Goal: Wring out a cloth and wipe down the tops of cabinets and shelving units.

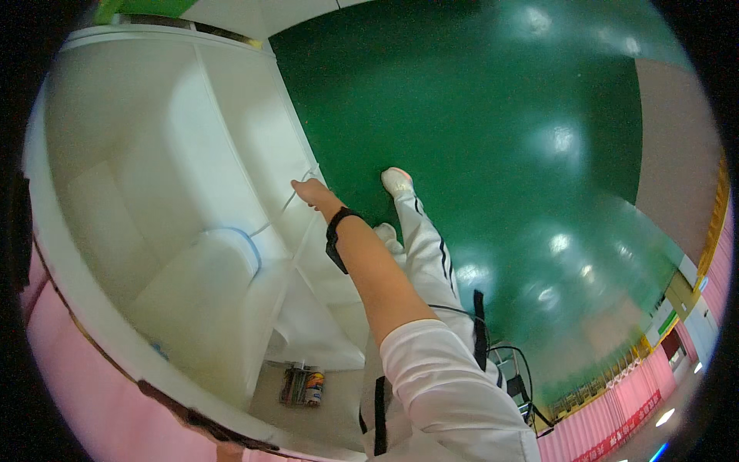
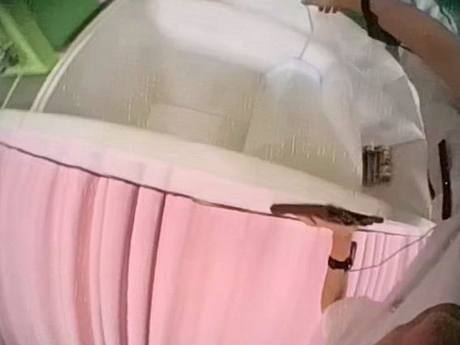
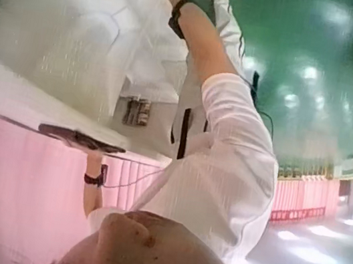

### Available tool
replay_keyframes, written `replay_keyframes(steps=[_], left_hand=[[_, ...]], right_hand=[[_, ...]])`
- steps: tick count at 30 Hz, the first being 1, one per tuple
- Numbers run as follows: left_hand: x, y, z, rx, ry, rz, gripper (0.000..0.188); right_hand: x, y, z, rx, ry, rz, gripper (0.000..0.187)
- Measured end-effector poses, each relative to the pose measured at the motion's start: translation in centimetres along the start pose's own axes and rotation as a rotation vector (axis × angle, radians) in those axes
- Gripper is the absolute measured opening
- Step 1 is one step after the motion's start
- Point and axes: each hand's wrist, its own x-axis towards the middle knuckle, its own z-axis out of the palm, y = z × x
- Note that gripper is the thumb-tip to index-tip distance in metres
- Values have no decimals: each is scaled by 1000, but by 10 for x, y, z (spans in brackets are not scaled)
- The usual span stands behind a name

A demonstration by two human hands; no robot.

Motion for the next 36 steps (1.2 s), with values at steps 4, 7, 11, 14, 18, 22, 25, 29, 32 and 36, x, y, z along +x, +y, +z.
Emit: replay_keyframes(steps=[4,7,11,14,18,22,25,29,32,36], left_hand=[[8,-11,-2,25,-63,-6,83],[11,-15,18,-28,-74,2,83],[-5,-15,12,-15,-108,-22,83],[-10,-17,7,-4,-112,-19,83],[-14,-13,11,-22,-107,-12,83],[-17,-11,18,-34,-106,-7,83],[-19,-9,23,-50,-115,-6,83],[-27,-17,24,-62,-137,1,83],[-30,-15,31,-84,-140,4,83],[-42,-14,28,-83,-139,-4,83]], right_hand=[[23,-9,37,144,-91,155,50],[56,0,4,407,-51,127,40],[31,-25,29,569,265,-318,35],[-14,-54,53,473,171,-808,37],[-61,-88,71,113,203,-1070,36],[-67,-107,87,-403,151,-1195,38],[-54,-110,102,-716,121,-1163,32],[-41,-111,143,-1015,85,-1153,22],[-28,-100,161,-1080,81,-1120,10],[-26,-92,181,-1043,94,-1231,8]])
